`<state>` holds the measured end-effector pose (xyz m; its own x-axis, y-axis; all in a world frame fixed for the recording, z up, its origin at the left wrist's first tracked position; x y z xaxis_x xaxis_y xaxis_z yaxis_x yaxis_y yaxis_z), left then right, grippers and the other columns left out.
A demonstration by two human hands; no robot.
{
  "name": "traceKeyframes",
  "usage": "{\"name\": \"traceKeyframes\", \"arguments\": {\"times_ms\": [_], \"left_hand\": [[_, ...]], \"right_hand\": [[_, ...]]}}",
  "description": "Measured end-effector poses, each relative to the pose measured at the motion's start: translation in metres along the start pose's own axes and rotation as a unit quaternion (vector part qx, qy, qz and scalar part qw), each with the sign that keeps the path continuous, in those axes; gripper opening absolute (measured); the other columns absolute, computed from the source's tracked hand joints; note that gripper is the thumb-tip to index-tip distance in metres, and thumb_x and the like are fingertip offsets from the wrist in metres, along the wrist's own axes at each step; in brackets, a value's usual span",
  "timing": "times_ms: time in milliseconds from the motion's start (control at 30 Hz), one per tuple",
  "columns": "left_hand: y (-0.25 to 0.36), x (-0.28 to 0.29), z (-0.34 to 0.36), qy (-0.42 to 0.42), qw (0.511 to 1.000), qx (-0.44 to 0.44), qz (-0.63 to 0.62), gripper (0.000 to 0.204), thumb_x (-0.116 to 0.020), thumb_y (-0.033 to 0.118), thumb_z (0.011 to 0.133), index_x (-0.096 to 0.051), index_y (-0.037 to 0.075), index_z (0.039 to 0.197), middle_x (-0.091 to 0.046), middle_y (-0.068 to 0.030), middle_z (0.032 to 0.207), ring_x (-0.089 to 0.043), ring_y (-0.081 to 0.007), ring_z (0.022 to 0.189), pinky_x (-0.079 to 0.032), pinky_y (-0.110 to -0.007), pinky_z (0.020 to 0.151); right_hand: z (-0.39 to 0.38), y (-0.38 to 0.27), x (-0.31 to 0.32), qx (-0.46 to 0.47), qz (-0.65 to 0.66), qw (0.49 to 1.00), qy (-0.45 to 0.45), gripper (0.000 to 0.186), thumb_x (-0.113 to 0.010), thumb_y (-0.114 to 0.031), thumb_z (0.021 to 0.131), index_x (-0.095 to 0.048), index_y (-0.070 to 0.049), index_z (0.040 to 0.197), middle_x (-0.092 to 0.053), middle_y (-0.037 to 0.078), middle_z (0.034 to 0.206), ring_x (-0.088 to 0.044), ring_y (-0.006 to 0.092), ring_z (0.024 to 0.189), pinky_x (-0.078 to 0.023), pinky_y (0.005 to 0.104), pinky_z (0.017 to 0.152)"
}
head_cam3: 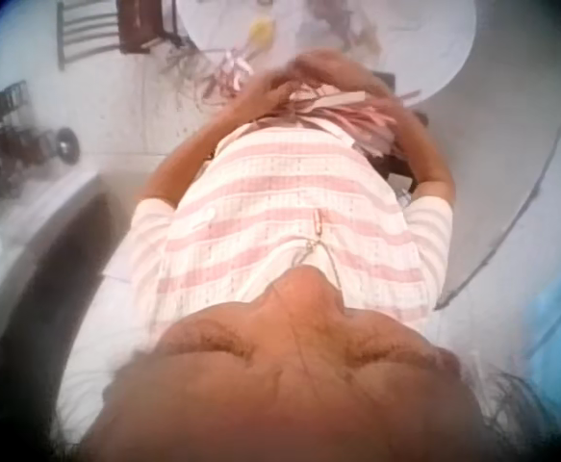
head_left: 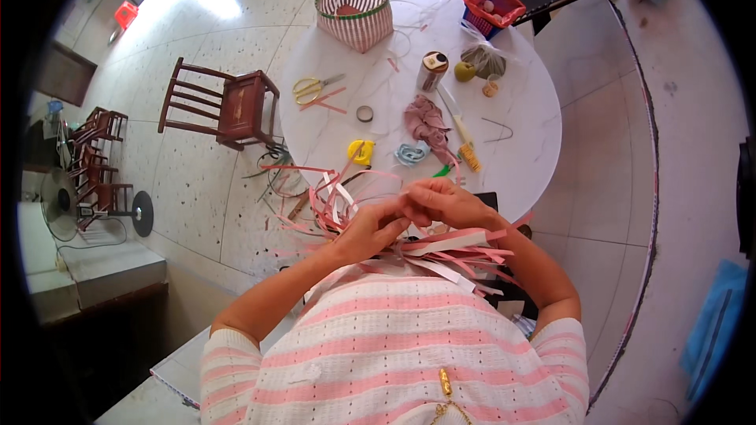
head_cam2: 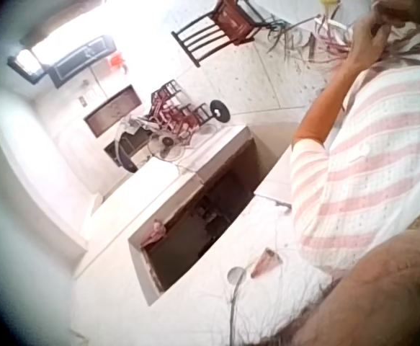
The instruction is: The person gathers plastic weaving strips, weaves and ties them into bundles by hand, and places the strips into baskets. Then, the person moves a checkered bench and picks up loose strips and a wooden stick from the floor.
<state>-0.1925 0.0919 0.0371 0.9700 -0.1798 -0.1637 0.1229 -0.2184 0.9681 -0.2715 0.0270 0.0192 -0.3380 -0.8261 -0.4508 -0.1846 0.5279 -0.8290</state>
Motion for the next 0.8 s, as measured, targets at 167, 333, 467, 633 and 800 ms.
{"name": "traceKeyframes", "arguments": {"times_ms": [167,333,467,633,800], "left_hand": [[-0.046,0.016,-0.009,0.037,0.991,0.073,-0.106,0.018,-0.045,0.016,0.095,-0.053,0.001,0.089,-0.055,-0.0004,0.072,-0.052,-0.0067,0.062,-0.045,-0.02,0.059],[-0.045,0.018,-0.01,0.071,0.985,0.075,-0.139,0.014,-0.044,0.018,0.096,-0.046,0.004,0.091,-0.055,-0.0029,0.07,-0.053,-0.0079,0.059,-0.046,-0.021,0.056],[-0.052,0.021,-0.01,0.079,0.987,0.065,-0.124,0.013,-0.042,0.017,0.096,-0.041,0.006,0.09,-0.054,-0.0036,0.066,-0.052,-0.0081,0.056,-0.043,-0.02,0.052],[-0.052,0.016,-0.007,0.057,0.989,0.067,-0.119,0.012,-0.042,0.016,0.096,-0.04,0.005,0.09,-0.053,-0.0031,0.065,-0.05,-0.0079,0.054,-0.041,-0.019,0.048],[-0.062,0.02,-0.008,0.13,0.982,0.103,-0.086,0.014,-0.047,0.013,0.093,-0.038,0.003,0.089,-0.057,-0.0064,0.067,-0.053,-0.0091,0.054,-0.045,-0.022,0.049]], "right_hand": [[0.006,0.014,0.014,-0.049,0.289,0.95,0.112,0.049,-0.037,-0.046,0.094,-0.058,-0.002,0.097,-0.061,0.011,0.086,-0.055,0.0138,0.068,-0.045,0.0208,0.056],[0.008,0.057,0.008,-0.109,0.167,0.976,0.085,0.03,-0.05,-0.027,0.093,-0.056,0.001,0.099,-0.061,0.014,0.095,-0.058,0.0147,0.07,-0.049,0.0231,0.063],[0.006,0.037,-0.011,0.044,0.065,0.995,0.055,0.021,-0.062,-0.011,0.085,-0.058,0.003,0.101,-0.063,0.01,0.083,-0.059,0.0123,0.068,-0.047,0.0224,0.062],[0.0,0.04,0.003,0.023,0.029,0.987,0.154,0.012,-0.065,-0.007,0.082,-0.06,0.001,0.09,-0.064,0.007,0.077,-0.061,0.012,0.073,-0.047,0.0224,0.061],[-0.002,0.051,0.003,0.056,0.069,0.984,0.152,0.013,-0.069,-0.007,0.078,-0.059,0.0,0.084,-0.064,0.007,0.075,-0.061,0.0105,0.068,-0.047,0.0214,0.058]]}}
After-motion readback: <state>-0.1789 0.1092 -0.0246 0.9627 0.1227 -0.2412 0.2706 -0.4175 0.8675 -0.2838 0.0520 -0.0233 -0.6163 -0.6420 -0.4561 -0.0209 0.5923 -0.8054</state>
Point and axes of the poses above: each hand's wrist, its own z-axis towards the middle knuckle, its own x-axis out of the back of the hand, y = z × x, the point moved 7 cm from there along z, towards the middle knuckle
